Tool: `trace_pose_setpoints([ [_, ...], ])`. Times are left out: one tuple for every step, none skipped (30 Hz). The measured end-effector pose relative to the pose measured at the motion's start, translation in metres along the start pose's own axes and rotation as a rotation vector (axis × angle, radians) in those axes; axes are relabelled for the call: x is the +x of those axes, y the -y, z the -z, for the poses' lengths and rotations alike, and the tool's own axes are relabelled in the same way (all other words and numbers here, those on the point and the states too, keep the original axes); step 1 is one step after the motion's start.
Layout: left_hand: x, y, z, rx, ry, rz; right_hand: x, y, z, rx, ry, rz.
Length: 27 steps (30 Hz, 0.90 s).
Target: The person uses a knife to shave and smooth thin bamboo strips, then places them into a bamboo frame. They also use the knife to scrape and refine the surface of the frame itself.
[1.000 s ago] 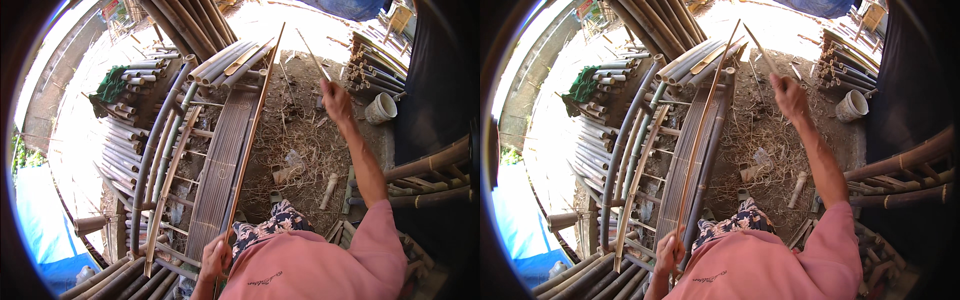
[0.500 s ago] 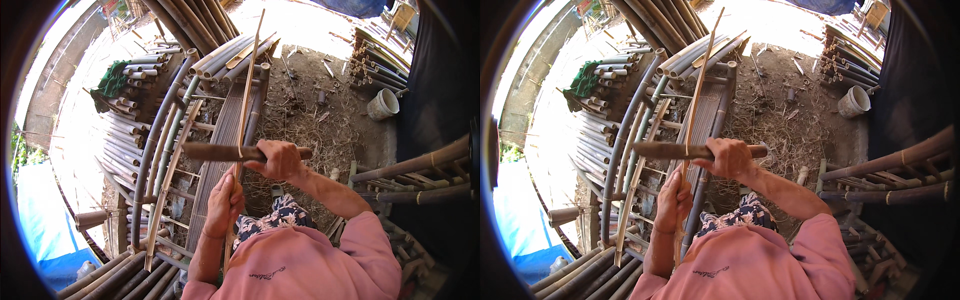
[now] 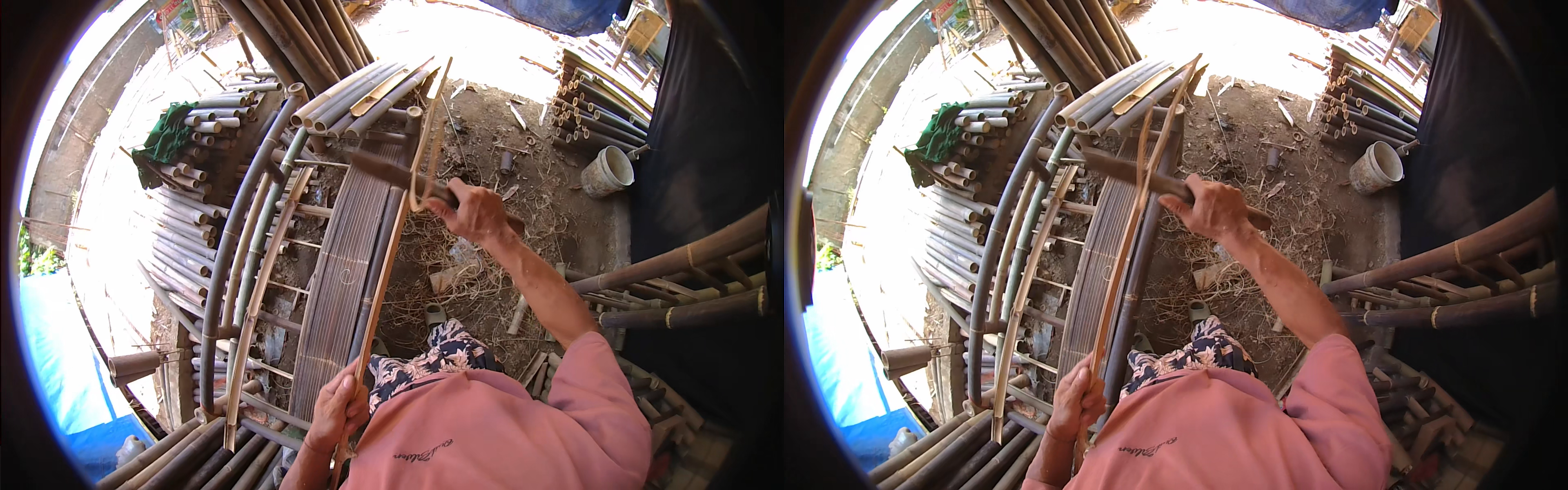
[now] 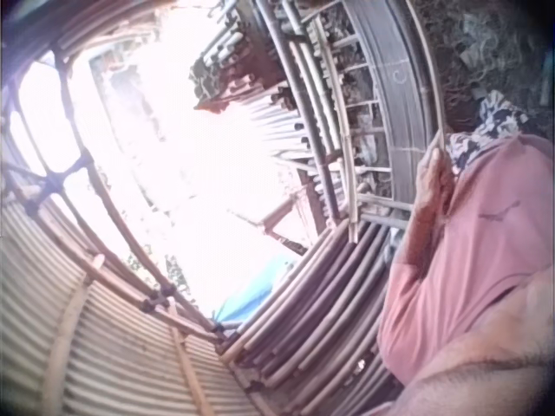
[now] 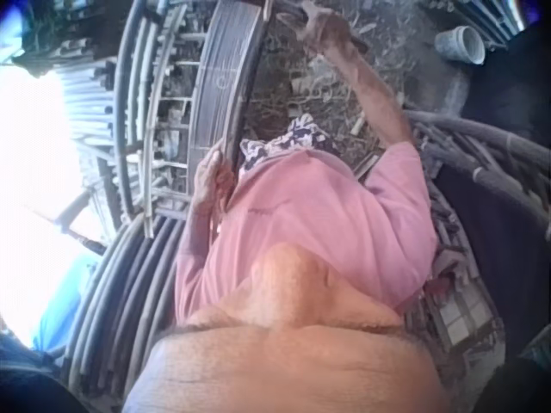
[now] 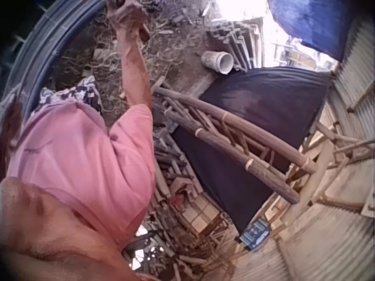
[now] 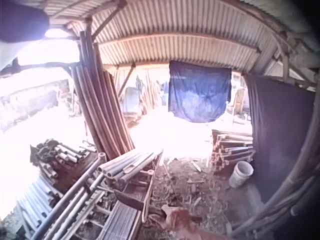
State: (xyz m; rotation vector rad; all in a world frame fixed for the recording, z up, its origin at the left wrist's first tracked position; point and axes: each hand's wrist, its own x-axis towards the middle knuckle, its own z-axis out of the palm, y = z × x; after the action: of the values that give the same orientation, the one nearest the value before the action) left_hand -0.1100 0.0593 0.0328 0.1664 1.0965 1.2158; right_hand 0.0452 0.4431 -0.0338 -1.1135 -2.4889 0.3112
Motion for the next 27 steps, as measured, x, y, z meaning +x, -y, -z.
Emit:
trace_pose_setpoints([
  [-0.014, 0.008, 0.005, -0.005, 0.020, 0.012, 0.008, -0.012, 0.003, 0.027, 0.024, -0.081],
  [-0.028, 0.018, 0.011, -0.006, 0.040, 0.021, 0.016, -0.027, 0.015, -0.002, -0.005, -0.085],
  [-0.035, 0.022, 0.012, -0.020, 0.061, 0.050, 0.014, -0.025, 0.017, -0.012, 0.000, -0.074],
  [-0.037, 0.019, 0.014, -0.031, 0.037, 0.086, 0.013, -0.020, 0.019, -0.023, 0.005, -0.064],
  [-0.037, 0.021, 0.019, -0.037, 0.038, 0.090, 0.012, -0.016, 0.018, -0.033, 0.010, -0.054],
  [-0.035, 0.023, 0.025, -0.039, 0.045, 0.060, 0.013, -0.007, 0.019, 0.010, -0.045, -0.031],
  [-0.036, 0.020, 0.024, -0.037, 0.036, 0.056, 0.006, 0.000, 0.014, 0.056, -0.030, 0.081],
  [-0.030, 0.018, 0.022, 0.012, 0.024, 0.055, 0.000, 0.007, 0.009, 0.102, -0.017, 0.193],
  [-0.029, 0.016, 0.021, 0.011, 0.029, 0.068, -0.003, 0.013, 0.008, 0.139, -0.010, 0.306],
  [-0.028, 0.014, 0.020, 0.010, 0.034, 0.081, -0.004, 0.020, 0.013, 0.141, -0.111, 0.530],
  [-0.027, 0.012, 0.020, 0.010, 0.038, 0.094, 0.007, 0.006, 0.008, 0.123, -0.128, 0.354],
  [-0.031, 0.014, 0.018, 0.016, 0.044, 0.089, 0.023, -0.025, 0.004, 0.094, -0.141, 0.170],
  [-0.037, 0.019, 0.020, 0.017, 0.050, 0.096, 0.031, -0.052, 0.007, 0.064, -0.146, -0.015],
  [-0.045, 0.025, 0.024, 0.019, 0.047, 0.089, 0.036, -0.074, 0.023, 0.074, -0.164, -0.133],
  [-0.051, 0.028, 0.024, 0.022, 0.045, 0.079, 0.040, -0.083, 0.040, 0.084, -0.185, -0.250],
  [-0.057, 0.032, 0.022, 0.017, 0.048, 0.091, 0.040, -0.081, 0.038, 0.052, -0.174, -0.124],
  [-0.051, 0.033, 0.024, 0.028, 0.044, 0.066, 0.038, -0.077, 0.033, 0.020, -0.161, 0.001],
  [-0.046, 0.032, 0.027, 0.042, 0.041, 0.047, 0.033, -0.073, 0.031, -0.012, -0.148, 0.117],
  [-0.043, 0.030, 0.030, 0.057, 0.038, 0.028, 0.032, -0.078, 0.029, -0.002, -0.164, 0.102],
  [-0.046, 0.032, 0.034, 0.066, 0.054, 0.027, 0.031, -0.086, 0.026, 0.008, -0.180, 0.087],
  [-0.048, 0.032, 0.034, 0.075, 0.051, 0.036, 0.031, -0.084, 0.026, 0.026, -0.194, 0.075],
  [-0.050, 0.032, 0.034, 0.084, 0.047, 0.043, 0.032, -0.079, 0.033, -0.001, -0.213, 0.038],
  [-0.053, 0.031, 0.033, 0.093, 0.042, 0.051, 0.034, -0.082, 0.031, -0.016, -0.220, 0.038],
  [-0.051, 0.031, 0.032, 0.041, 0.033, 0.073, 0.036, -0.096, 0.040, -0.056, -0.232, 0.029],
  [-0.054, 0.029, 0.030, 0.097, 0.017, 0.052, 0.037, -0.110, 0.044, -0.088, -0.239, 0.016],
  [-0.058, 0.028, 0.027, 0.152, 0.001, 0.031, 0.043, -0.128, 0.052, -0.120, -0.201, -0.059],
  [-0.062, 0.028, 0.024, 0.203, -0.023, -0.005, 0.052, -0.139, 0.063, -0.101, -0.204, -0.128],
])
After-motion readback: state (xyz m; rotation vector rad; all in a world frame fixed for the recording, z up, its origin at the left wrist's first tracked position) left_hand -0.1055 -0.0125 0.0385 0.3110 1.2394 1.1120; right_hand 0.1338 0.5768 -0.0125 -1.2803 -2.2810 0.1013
